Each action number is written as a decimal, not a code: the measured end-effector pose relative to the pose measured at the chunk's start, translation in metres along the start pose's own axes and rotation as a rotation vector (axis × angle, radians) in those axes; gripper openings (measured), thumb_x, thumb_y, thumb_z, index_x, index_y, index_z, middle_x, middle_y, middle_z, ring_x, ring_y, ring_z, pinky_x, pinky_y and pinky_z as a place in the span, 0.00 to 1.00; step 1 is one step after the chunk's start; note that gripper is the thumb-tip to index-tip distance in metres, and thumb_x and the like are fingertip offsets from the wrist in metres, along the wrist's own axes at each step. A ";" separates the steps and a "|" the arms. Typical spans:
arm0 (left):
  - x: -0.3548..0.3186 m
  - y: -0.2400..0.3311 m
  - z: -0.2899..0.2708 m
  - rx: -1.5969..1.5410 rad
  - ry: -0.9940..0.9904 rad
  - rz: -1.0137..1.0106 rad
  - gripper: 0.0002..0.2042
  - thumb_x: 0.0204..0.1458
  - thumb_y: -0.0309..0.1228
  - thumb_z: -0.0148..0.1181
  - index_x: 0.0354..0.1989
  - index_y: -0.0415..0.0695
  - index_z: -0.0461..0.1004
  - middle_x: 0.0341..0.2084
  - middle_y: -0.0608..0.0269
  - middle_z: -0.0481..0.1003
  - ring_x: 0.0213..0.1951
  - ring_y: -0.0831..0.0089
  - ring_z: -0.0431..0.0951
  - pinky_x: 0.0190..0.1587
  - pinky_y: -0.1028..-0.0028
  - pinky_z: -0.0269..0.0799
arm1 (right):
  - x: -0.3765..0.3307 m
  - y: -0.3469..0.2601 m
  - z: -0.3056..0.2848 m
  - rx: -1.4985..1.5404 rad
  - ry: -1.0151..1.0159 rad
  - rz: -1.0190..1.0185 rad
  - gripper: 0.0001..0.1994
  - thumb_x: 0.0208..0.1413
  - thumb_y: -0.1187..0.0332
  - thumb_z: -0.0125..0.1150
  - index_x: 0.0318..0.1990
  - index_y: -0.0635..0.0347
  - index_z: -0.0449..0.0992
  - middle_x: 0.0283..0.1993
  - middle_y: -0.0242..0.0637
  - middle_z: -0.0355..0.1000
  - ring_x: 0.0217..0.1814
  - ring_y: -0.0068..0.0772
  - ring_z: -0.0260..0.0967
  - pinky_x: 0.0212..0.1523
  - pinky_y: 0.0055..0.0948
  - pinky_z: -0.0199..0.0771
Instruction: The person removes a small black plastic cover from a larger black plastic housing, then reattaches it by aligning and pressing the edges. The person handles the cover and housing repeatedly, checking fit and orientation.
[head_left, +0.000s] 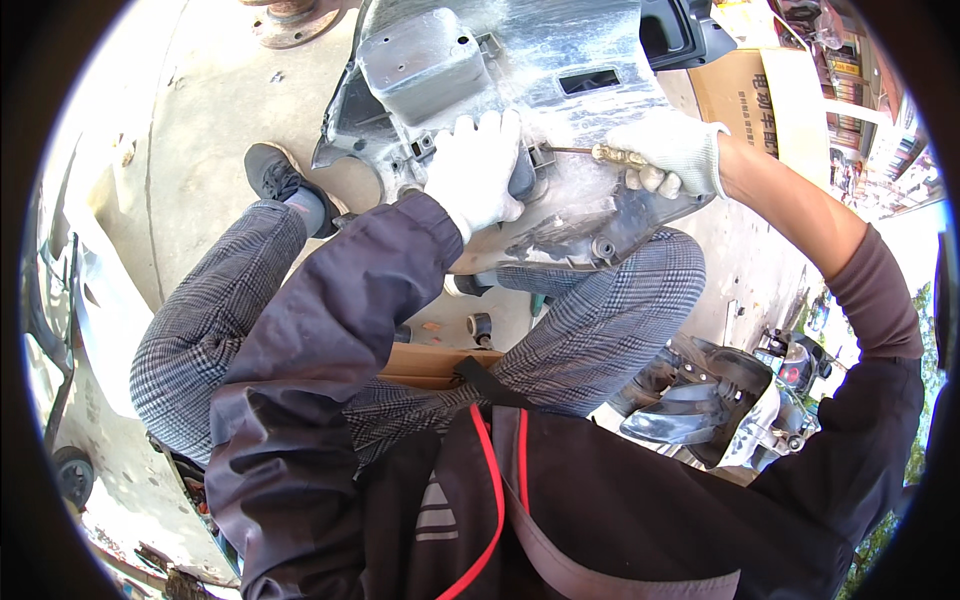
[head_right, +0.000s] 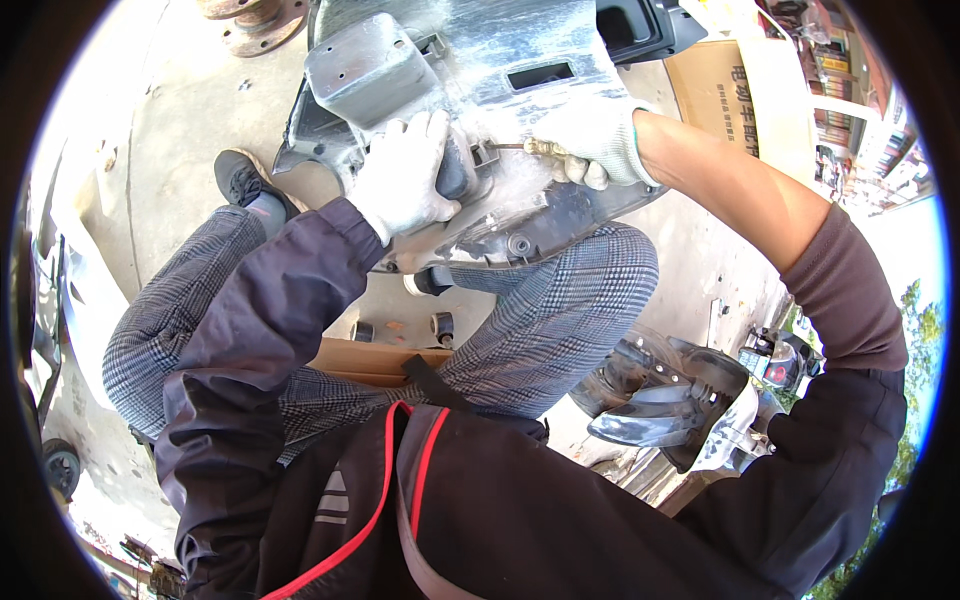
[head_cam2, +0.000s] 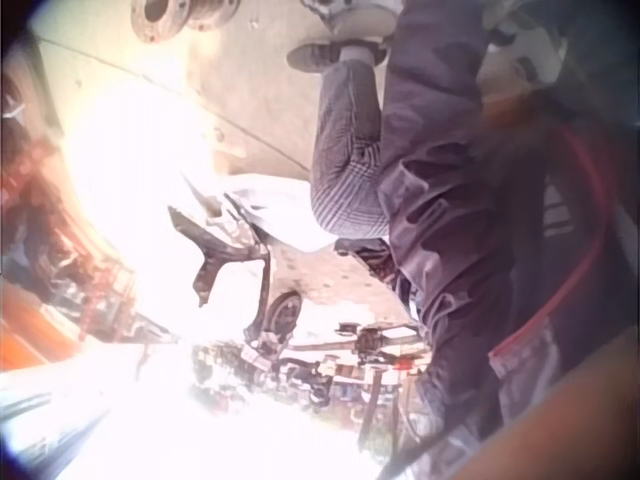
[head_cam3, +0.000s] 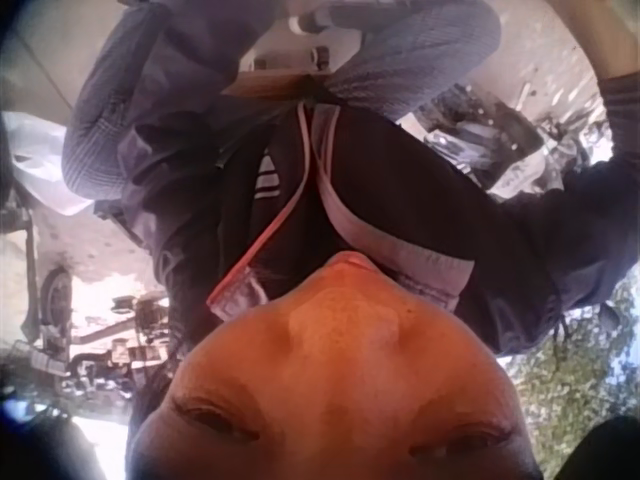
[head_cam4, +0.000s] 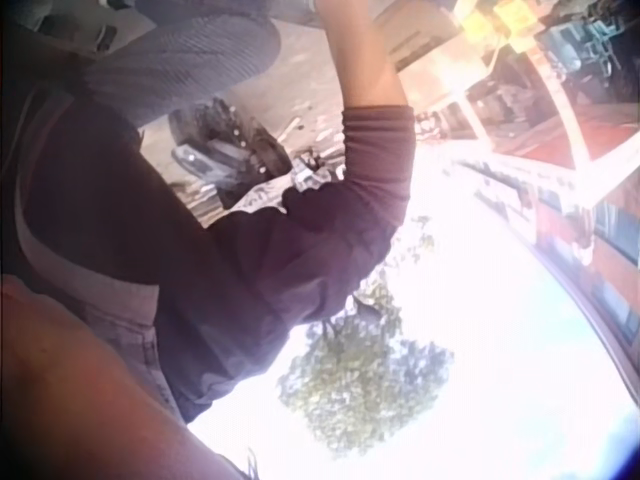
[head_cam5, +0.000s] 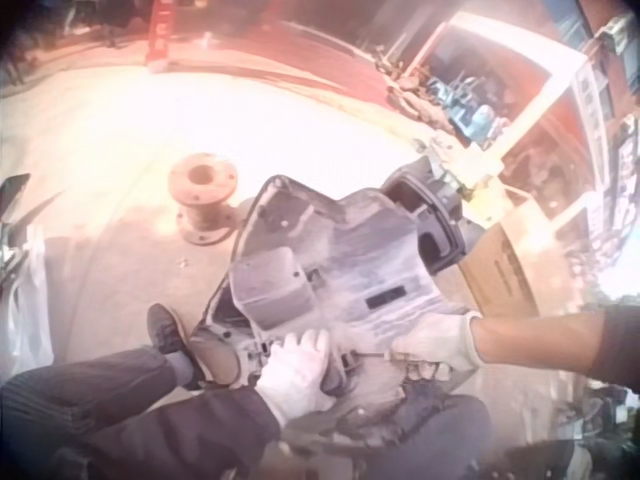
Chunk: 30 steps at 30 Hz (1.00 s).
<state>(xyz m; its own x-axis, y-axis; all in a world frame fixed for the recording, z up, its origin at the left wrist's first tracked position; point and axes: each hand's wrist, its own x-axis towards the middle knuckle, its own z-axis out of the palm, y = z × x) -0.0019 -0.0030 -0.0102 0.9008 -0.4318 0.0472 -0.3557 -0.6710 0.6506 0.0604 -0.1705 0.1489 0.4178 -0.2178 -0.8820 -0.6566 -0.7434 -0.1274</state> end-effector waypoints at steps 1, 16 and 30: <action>0.000 0.000 0.001 -0.019 0.013 0.006 0.45 0.23 0.38 0.73 0.56 0.37 0.58 0.44 0.50 0.67 0.46 0.52 0.68 0.45 0.55 0.65 | 0.000 0.002 -0.005 -0.091 -0.022 -0.040 0.15 0.61 0.56 0.51 0.40 0.61 0.72 0.19 0.32 0.64 0.10 0.14 0.53 0.07 0.15 0.47; 0.005 -0.005 0.004 0.004 -0.104 -0.018 0.48 0.26 0.40 0.72 0.60 0.34 0.56 0.50 0.46 0.65 0.49 0.50 0.66 0.54 0.60 0.61 | 0.037 0.012 -0.031 -1.031 0.116 -0.513 0.20 0.60 0.55 0.50 0.35 0.66 0.77 0.25 0.47 0.72 0.29 0.40 0.71 0.33 0.36 0.69; 0.014 -0.034 -0.014 -0.017 0.018 0.062 0.47 0.25 0.40 0.72 0.60 0.39 0.58 0.51 0.48 0.65 0.51 0.50 0.66 0.55 0.61 0.64 | -0.011 -0.011 -0.003 -1.430 0.447 -0.765 0.15 0.57 0.58 0.53 0.35 0.62 0.77 0.28 0.46 0.74 0.31 0.43 0.74 0.35 0.35 0.73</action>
<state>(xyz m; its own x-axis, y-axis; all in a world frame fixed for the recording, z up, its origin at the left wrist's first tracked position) 0.0259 0.0221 -0.0208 0.8814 -0.4613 0.1013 -0.4070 -0.6331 0.6585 0.0646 -0.1622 0.1611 0.6463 0.4768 -0.5958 0.7206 -0.6382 0.2710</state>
